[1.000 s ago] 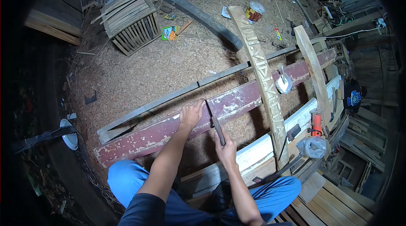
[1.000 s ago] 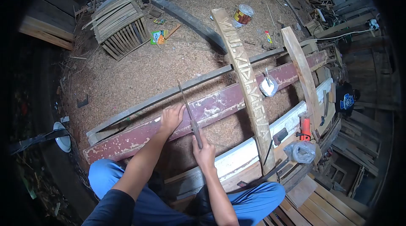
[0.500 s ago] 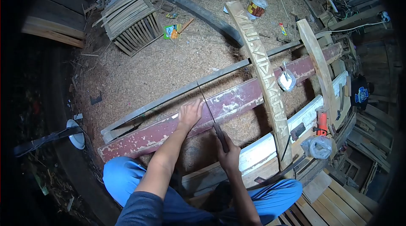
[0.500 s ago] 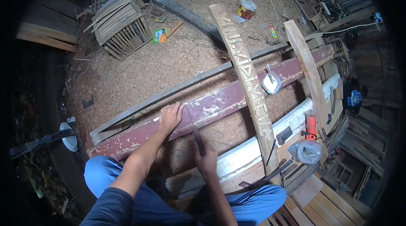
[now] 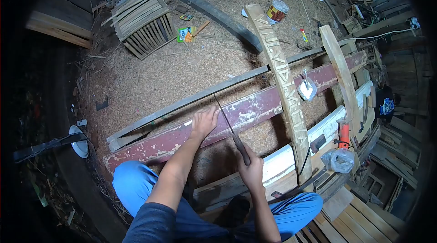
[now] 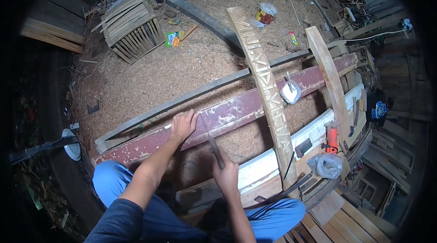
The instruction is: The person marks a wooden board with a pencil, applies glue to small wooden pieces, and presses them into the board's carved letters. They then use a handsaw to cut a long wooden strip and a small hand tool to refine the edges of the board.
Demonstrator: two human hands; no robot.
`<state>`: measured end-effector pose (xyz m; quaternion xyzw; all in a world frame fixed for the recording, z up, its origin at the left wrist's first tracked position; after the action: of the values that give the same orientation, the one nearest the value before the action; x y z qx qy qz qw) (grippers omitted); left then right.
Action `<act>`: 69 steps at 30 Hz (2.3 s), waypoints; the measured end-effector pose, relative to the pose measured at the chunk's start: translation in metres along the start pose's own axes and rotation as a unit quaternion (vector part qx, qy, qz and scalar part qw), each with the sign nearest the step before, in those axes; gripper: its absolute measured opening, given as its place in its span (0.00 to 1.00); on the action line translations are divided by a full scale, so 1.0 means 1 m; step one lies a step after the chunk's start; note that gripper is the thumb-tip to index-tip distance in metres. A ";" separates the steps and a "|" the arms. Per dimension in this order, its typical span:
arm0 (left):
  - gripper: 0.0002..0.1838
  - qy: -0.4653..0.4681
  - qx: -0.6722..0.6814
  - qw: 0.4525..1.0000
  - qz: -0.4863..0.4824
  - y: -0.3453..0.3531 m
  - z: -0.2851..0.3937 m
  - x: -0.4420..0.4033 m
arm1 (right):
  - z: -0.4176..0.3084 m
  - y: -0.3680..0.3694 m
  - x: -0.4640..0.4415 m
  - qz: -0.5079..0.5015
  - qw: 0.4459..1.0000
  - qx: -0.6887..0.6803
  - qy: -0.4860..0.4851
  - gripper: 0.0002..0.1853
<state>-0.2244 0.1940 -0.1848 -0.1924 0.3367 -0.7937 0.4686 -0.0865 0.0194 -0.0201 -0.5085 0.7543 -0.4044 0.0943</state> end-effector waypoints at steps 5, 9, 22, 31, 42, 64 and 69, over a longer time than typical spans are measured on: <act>0.14 0.025 0.025 0.999 0.008 0.002 -0.004 -0.003 | -0.005 0.036 -0.026 0.004 1.000 0.024 0.009 0.18; 0.11 0.054 0.020 0.998 0.007 0.001 -0.002 0.001 | 0.003 0.034 -0.016 0.025 0.999 -0.032 -0.006 0.19; 0.09 0.060 0.023 0.998 0.012 0.002 -0.003 0.001 | 0.031 0.083 -0.011 0.008 0.995 0.095 0.010 0.26; 0.09 0.050 0.009 0.999 -0.013 -0.004 0.004 0.000 | 0.021 0.072 -0.034 0.032 0.999 0.039 0.017 0.21; 0.08 0.039 0.012 0.999 -0.026 -0.003 0.001 0.001 | 0.006 0.067 -0.027 0.028 0.997 0.063 0.026 0.22; 0.12 0.021 -0.003 0.999 -0.025 -0.001 0.003 0.001 | 0.044 0.048 0.010 0.102 0.993 0.019 -0.057 0.20; 0.13 0.062 0.007 0.998 0.014 0.001 0.001 0.000 | 0.030 0.066 -0.019 0.045 0.997 0.068 -0.007 0.23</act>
<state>-0.2232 0.1935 -0.1844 -0.1342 0.3620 -0.7999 0.4594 -0.1065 0.0302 -0.0911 -0.4695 0.7463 -0.4467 0.1516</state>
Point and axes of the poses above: each hand's wrist, its own x-axis away from the middle knuckle, its own y-axis out of the palm, z = x × y, the point moved 2 cm from there along -x, towards the middle knuckle, and after that the axes turned 12 degrees about x, right-handed, at the moved point
